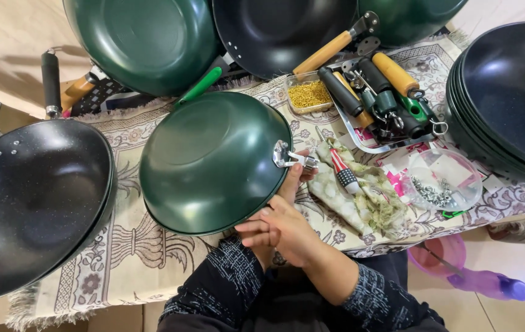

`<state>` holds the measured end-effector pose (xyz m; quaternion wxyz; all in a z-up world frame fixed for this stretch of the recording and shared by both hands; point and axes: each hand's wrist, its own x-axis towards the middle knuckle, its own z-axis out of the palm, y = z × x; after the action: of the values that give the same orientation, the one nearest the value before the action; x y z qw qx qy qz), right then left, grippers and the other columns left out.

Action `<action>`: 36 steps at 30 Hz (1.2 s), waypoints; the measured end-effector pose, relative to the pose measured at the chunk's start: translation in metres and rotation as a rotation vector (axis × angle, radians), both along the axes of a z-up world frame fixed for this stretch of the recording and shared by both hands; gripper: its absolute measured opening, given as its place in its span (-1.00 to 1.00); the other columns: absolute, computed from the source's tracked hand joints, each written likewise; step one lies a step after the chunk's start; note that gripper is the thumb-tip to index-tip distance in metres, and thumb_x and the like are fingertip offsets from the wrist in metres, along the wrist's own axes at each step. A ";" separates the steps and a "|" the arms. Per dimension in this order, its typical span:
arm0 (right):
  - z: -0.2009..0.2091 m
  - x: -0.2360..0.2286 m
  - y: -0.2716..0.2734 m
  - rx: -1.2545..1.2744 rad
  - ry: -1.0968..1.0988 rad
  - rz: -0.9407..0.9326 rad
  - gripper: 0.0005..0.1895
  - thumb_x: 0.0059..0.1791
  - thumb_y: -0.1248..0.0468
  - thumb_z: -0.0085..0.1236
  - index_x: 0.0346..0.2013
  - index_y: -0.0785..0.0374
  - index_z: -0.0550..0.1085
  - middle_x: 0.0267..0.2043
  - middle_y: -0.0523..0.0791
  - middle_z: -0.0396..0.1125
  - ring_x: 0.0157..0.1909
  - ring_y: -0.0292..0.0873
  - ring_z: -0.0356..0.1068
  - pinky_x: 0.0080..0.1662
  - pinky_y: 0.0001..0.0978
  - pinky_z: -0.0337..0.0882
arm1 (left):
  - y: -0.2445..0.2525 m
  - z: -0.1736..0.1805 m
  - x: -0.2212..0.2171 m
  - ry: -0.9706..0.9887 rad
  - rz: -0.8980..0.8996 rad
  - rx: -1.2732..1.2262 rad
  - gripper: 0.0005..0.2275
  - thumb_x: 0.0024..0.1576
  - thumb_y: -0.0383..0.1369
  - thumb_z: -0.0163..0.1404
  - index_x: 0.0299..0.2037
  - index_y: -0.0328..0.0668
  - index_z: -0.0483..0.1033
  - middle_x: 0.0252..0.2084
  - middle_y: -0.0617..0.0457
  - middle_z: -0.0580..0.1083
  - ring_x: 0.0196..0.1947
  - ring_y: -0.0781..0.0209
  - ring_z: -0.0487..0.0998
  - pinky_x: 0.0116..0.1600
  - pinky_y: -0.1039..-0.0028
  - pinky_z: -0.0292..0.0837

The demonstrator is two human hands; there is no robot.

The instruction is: Assembling a handle onto a black wok by fitting a metal bracket and sliding the handle onto the attachment rod.

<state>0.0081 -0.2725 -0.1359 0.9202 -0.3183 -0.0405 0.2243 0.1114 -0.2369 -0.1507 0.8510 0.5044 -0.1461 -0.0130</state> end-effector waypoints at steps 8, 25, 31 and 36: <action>0.013 -0.010 -0.023 -0.309 -0.232 -0.085 -0.55 0.09 0.35 -0.04 0.23 0.55 0.26 -0.19 0.33 0.49 -0.31 0.11 0.60 -0.38 -0.15 0.65 | 0.008 0.033 -0.012 0.026 0.037 -0.027 -0.64 0.24 -0.25 0.07 0.15 -0.33 0.51 -0.15 -0.12 0.61 -0.20 0.18 0.68 -0.06 0.38 0.67; 0.054 0.087 -0.080 -1.671 -1.604 -1.161 -0.77 0.00 0.25 0.20 -0.04 0.11 0.60 0.11 0.05 0.39 0.02 0.03 0.45 0.08 -0.14 0.47 | 0.042 0.074 -0.017 -0.016 0.468 0.426 -0.51 -0.07 -0.16 0.37 0.00 -0.27 0.59 -0.02 -0.10 0.59 0.04 0.19 0.58 0.20 0.29 0.46; 0.053 0.099 -0.071 -1.716 -1.814 -1.145 -0.69 0.00 0.34 0.03 0.02 0.11 0.56 -0.01 0.00 0.42 -0.17 -0.03 0.47 -0.12 -0.18 0.48 | 0.057 0.068 -0.030 -0.127 0.382 0.580 -0.47 -0.06 -0.16 0.34 0.10 -0.17 0.54 0.09 -0.07 0.53 0.14 0.19 0.51 0.30 0.28 0.33; 0.026 0.108 -0.074 -1.753 -1.845 -1.083 -0.65 0.03 0.32 -0.03 0.11 0.16 0.49 0.01 0.04 0.44 -0.23 -0.04 0.48 -0.14 -0.20 0.49 | 0.070 0.070 -0.043 -0.260 0.305 0.728 -0.42 -0.05 -0.16 0.32 0.19 -0.08 0.48 0.21 -0.05 0.48 0.24 0.19 0.44 0.41 0.26 0.20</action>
<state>0.1162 -0.3469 -0.1097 0.0334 -0.7949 -0.3486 -0.4955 0.0687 -0.1673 -0.0811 0.5837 0.7857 -0.1617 0.1259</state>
